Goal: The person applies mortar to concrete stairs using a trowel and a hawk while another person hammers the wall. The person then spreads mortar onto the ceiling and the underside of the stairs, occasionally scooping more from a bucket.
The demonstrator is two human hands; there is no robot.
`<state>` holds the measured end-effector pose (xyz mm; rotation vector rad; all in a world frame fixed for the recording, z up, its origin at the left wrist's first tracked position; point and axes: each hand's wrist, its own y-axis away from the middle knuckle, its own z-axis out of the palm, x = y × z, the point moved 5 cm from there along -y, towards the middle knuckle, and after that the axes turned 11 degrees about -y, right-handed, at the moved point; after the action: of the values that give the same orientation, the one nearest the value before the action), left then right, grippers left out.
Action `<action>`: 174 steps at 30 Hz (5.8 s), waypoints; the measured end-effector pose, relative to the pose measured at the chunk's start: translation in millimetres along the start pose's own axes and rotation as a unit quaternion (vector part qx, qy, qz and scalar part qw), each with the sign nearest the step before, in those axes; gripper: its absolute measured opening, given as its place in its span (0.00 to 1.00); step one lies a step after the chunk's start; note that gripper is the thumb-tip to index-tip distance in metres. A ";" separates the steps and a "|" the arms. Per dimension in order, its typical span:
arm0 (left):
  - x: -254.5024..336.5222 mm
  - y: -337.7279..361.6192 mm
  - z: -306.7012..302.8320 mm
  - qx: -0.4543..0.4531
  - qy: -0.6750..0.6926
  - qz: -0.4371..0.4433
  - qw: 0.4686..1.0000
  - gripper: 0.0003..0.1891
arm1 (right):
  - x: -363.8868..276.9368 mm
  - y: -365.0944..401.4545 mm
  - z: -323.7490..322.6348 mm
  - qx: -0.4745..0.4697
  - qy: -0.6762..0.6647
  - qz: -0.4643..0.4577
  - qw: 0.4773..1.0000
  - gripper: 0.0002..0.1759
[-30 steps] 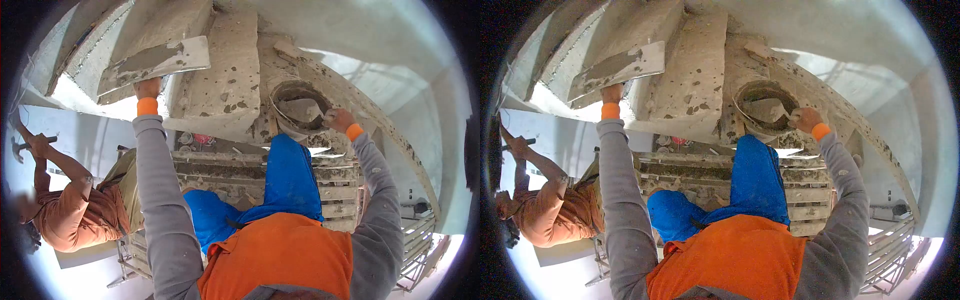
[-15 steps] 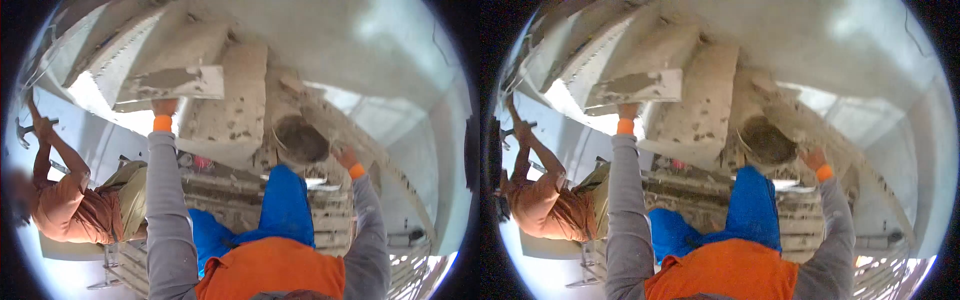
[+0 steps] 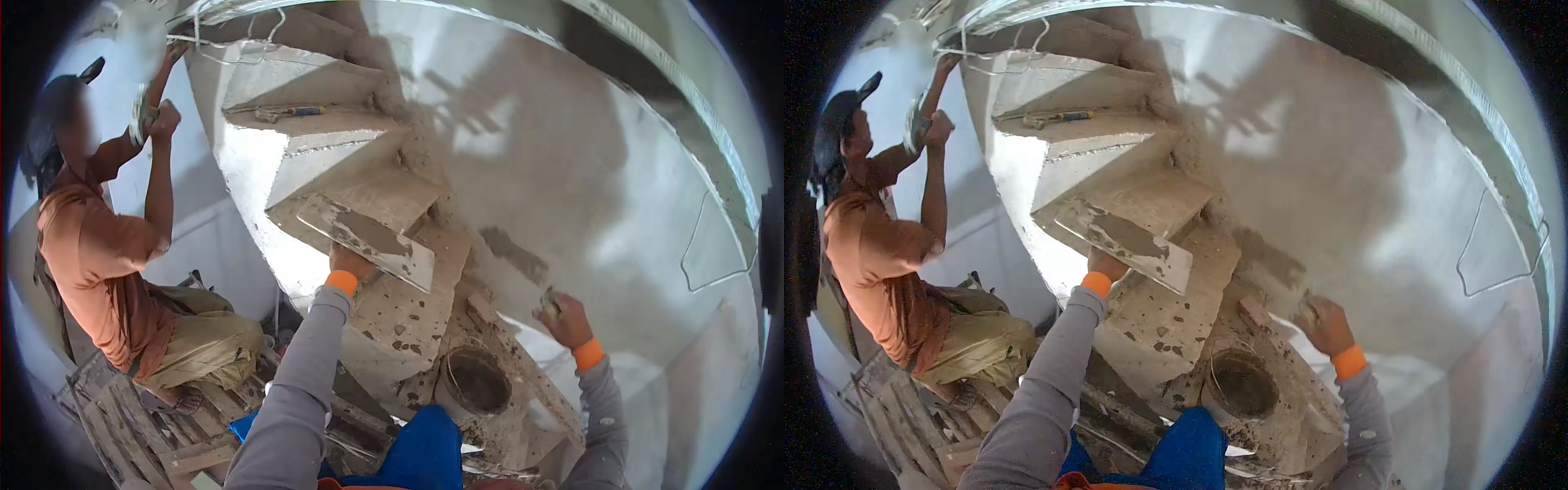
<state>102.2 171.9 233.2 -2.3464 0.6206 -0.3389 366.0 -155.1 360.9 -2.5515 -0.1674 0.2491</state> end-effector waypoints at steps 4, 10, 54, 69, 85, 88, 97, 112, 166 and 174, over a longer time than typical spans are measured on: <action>-0.6 1.3 2.2 -0.016 -0.019 -0.003 1.000 0.29 | -65.5 -86.0 -15.5 0.002 0.031 -0.060 0.998 0.16; -0.6 1.6 -3.8 -0.022 -0.001 -0.033 0.999 0.26 | -152.6 -193.1 4.3 0.030 0.029 -0.179 0.983 0.17; -61.1 -47.4 -218.8 -0.037 0.624 -0.077 0.777 0.21 | -246.7 -356.8 -84.0 0.154 0.202 -0.054 0.966 0.26; -63.9 -35.4 -219.6 -0.030 0.621 -0.094 0.777 0.22 | -246.0 -338.5 -66.4 0.184 0.253 -0.054 0.948 0.22; -67.7 -7.1 -212.3 -0.079 0.614 -0.108 0.778 0.21 | -247.7 -343.1 -51.1 0.169 0.230 -0.079 0.955 0.25; -66.0 -3.9 -206.4 -0.073 0.618 -0.105 0.776 0.21 | -267.4 -345.8 -68.6 0.204 0.198 -0.043 0.958 0.25; -74.3 13.4 -217.0 -0.039 0.624 -0.101 0.774 0.19 | -192.2 -298.9 -67.5 0.249 0.180 -0.145 0.940 0.26; -61.3 6.7 -199.1 -0.093 0.612 -0.101 0.779 0.18 | -235.3 -312.5 -53.6 0.287 0.168 -0.113 0.936 0.23; -72.9 40.7 -171.5 0.079 0.308 0.180 0.931 0.23 | -138.4 -35.3 24.0 0.063 0.081 -0.243 0.965 0.16; -42.0 57.6 -109.8 -0.033 0.508 0.203 0.836 0.25 | -122.9 -54.4 79.9 0.098 0.001 -0.206 0.974 0.15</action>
<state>3.2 95.6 272.2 -1.8589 1.5978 -1.3999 225.6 -88.8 342.6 -2.2569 -0.6298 0.0970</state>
